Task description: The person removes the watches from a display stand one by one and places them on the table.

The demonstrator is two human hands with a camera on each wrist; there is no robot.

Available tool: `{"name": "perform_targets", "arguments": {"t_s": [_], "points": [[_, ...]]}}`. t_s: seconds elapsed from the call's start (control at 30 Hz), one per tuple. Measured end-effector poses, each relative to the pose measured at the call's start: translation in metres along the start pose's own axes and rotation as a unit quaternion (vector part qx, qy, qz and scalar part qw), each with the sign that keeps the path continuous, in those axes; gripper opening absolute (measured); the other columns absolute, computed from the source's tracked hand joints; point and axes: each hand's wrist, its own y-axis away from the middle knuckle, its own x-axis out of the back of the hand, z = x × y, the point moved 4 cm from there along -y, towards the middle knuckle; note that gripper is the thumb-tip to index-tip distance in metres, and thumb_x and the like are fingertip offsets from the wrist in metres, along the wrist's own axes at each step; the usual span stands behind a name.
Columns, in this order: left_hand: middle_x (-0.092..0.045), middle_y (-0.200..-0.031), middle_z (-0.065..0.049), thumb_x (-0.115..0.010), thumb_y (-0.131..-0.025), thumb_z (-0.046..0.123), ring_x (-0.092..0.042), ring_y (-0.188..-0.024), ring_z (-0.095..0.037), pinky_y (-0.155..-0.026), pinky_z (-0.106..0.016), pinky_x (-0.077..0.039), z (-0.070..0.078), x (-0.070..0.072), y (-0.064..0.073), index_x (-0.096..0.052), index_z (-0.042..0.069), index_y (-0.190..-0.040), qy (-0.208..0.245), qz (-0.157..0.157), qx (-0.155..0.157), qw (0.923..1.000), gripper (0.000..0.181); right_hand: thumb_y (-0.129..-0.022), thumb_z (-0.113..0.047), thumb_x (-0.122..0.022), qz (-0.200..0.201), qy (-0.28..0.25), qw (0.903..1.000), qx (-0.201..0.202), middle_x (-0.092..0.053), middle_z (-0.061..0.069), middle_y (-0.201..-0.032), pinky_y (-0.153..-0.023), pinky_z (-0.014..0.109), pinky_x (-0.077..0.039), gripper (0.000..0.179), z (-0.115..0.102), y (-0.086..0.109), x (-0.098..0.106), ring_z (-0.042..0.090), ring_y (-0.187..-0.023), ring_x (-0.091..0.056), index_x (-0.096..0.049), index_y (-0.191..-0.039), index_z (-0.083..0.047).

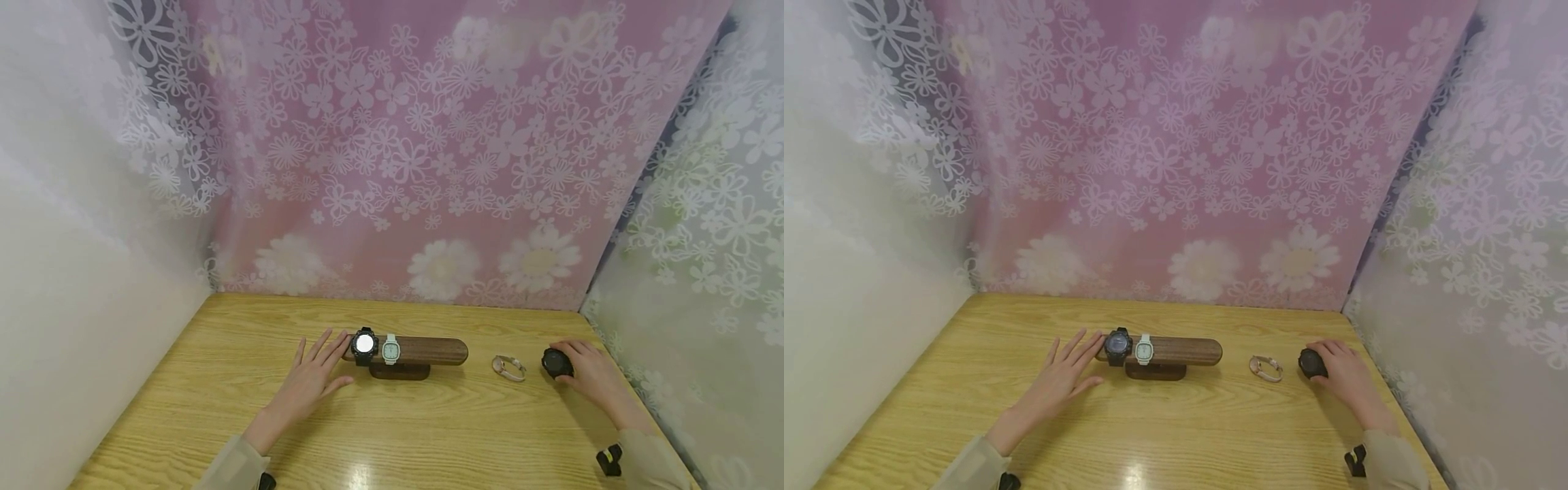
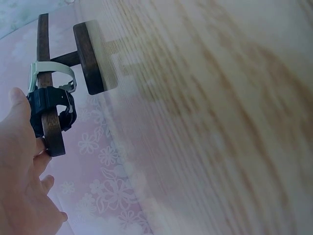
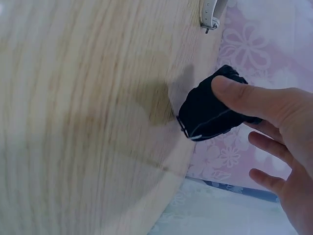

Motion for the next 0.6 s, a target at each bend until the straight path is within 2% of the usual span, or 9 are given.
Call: {"name": "perform_targets", "arguments": {"t_s": [0.27, 0.6], "points": [[-0.027, -0.166, 0.000, -0.066, -0.097, 0.045, -0.016, -0.155, -0.029, -0.120, -0.068, -0.006, -0.001, -0.001, 0.000, -0.032, 0.014, -0.160, -0.001, 0.002, -0.004, 1.0000, 0.079, -0.064, -0.013, -0.095, -0.042, 0.017, 0.9990, 0.005, -0.064, 0.024, -0.121, -0.086, 0.069, -0.046, 0.066, 0.002, -0.007, -0.010, 0.051, -0.112, -0.056, -0.068, -0.123, -0.002], [-0.026, -0.166, 0.000, -0.061, -0.098, 0.049, -0.014, -0.156, -0.027, -0.121, -0.067, -0.006, -0.003, -0.002, 0.000, -0.030, 0.015, -0.161, -0.009, -0.002, -0.003, 1.0000, 0.078, -0.064, -0.009, -0.094, -0.044, 0.009, 0.9989, 0.008, -0.064, 0.023, -0.123, -0.084, 0.069, -0.047, 0.067, -0.005, -0.007, -0.014, 0.050, -0.112, -0.057, -0.067, -0.125, -0.003]]}}
